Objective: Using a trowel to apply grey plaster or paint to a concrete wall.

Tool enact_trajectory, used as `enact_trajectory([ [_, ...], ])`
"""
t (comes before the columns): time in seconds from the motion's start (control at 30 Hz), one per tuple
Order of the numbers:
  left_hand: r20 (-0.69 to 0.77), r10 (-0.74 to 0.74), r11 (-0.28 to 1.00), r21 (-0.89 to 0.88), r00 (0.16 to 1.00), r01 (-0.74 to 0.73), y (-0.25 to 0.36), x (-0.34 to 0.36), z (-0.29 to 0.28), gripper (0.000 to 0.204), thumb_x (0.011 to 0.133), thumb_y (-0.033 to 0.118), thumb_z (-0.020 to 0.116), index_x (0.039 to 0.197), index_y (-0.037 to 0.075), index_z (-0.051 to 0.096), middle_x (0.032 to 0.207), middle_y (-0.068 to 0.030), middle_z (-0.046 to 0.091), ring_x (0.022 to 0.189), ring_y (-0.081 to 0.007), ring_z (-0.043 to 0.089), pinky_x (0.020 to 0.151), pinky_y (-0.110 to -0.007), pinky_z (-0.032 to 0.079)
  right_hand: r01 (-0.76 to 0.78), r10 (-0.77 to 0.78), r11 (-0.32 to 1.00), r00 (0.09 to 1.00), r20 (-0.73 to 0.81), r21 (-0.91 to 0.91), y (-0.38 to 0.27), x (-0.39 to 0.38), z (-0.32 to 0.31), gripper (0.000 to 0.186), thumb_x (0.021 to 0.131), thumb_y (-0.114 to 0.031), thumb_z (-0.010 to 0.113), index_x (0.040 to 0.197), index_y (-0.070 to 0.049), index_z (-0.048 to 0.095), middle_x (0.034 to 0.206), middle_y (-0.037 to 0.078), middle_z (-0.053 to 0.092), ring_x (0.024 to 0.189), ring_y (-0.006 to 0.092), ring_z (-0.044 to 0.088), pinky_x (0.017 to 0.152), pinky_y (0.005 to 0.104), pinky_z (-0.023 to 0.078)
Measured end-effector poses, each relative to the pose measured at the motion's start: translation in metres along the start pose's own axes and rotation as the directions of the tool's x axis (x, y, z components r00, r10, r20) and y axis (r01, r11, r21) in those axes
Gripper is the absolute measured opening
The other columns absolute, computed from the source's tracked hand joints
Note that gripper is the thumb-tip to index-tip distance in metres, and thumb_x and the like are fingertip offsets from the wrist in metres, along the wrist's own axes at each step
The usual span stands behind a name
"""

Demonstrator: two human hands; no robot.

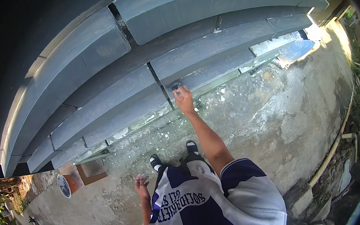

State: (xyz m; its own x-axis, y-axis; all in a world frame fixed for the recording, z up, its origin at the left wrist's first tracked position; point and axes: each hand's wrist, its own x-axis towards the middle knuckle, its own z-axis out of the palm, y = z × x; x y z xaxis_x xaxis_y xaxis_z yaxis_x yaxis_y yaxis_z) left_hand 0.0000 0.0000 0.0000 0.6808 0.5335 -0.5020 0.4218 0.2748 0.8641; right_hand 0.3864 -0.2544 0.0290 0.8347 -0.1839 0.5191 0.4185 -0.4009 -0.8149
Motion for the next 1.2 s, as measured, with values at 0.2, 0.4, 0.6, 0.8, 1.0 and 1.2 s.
enact_trajectory([
  [0.2,-0.113,0.018,1.0,-0.012,0.993,-0.019,0.0,-0.02,-0.001,0.029,0.084,0.014,0.047,0.112,0.008,0.049,0.104,-0.0039,0.057,0.088,-0.017,0.059,0.068,-0.027,0.044,-0.001,-0.024,0.986,0.989,-0.145,-0.169,0.054,0.06,-0.084,0.012,0.067,-0.002,0.067,0.07,-0.001,0.055,0.067,0.015,0.056,0.061,0.0317,0.055,0.054,0.0357,0.043],
  [0.4,-0.186,-0.05,0.998,-0.042,0.981,0.043,-0.007,-0.03,-0.005,0.026,0.084,0.012,0.047,0.109,0.007,0.05,0.103,-0.0045,0.058,0.086,-0.0172,0.06,0.065,-0.027,0.045,-0.102,0.061,0.973,0.979,-0.197,-0.207,0.034,0.027,-0.045,0.011,0.066,-0.003,0.066,0.069,0.0,0.055,0.069,0.017,0.057,0.064,0.0333,0.056,0.057,0.0372,0.044],
  [0.6,-0.118,-0.101,0.995,-0.008,0.988,0.101,-0.014,-0.025,-0.009,0.027,0.083,0.013,0.048,0.11,0.008,0.05,0.103,-0.0041,0.058,0.084,-0.0169,0.06,0.065,-0.028,0.045,0.06,-0.065,0.997,0.989,0.13,0.041,0.017,0.003,-0.022,0.014,0.067,-0.002,0.066,0.074,-0.001,0.054,0.077,0.017,0.058,0.072,0.0335,0.057,0.063,0.0365,0.045],
  [0.8,-0.191,-0.042,0.997,-0.077,0.981,0.027,-0.02,-0.022,-0.019,0.027,0.084,0.015,0.049,0.11,0.009,0.05,0.104,-0.0035,0.058,0.084,-0.0169,0.06,0.065,-0.027,0.044,-0.104,0.041,0.97,0.96,-0.277,-0.218,0.054,0.041,-0.083,0.014,0.07,0.0,0.062,0.073,0.0,0.048,0.071,0.015,0.045,0.062,0.0318,0.048,0.057,0.0398,0.039],
  [1.0,-0.231,-0.141,0.975,-0.203,0.963,0.095,-0.036,-0.015,-0.008,0.026,0.086,0.019,0.049,0.111,0.01,0.049,0.104,-0.0021,0.059,0.085,-0.0165,0.06,0.067,-0.028,0.044,-0.099,0.028,0.974,0.946,-0.322,-0.206,0.021,0.015,-0.008,0.013,0.07,-0.002,0.059,0.071,0.0,0.046,0.07,0.016,0.043,0.064,0.0337,0.046,0.058,0.0404,0.037],
  [1.2,-0.137,-0.136,0.985,-0.127,0.981,0.119,-0.017,0.006,0.006,0.027,0.086,0.017,0.047,0.111,0.01,0.049,0.102,-0.0011,0.059,0.087,-0.0158,0.059,0.068,-0.028,0.044,0.119,-0.112,0.992,0.985,0.13,-0.048,0.019,-0.006,-0.02,0.016,0.069,-0.002,0.062,0.07,-0.001,0.046,0.068,0.014,0.044,0.062,0.034,0.047,0.054,0.0389,0.038],
])
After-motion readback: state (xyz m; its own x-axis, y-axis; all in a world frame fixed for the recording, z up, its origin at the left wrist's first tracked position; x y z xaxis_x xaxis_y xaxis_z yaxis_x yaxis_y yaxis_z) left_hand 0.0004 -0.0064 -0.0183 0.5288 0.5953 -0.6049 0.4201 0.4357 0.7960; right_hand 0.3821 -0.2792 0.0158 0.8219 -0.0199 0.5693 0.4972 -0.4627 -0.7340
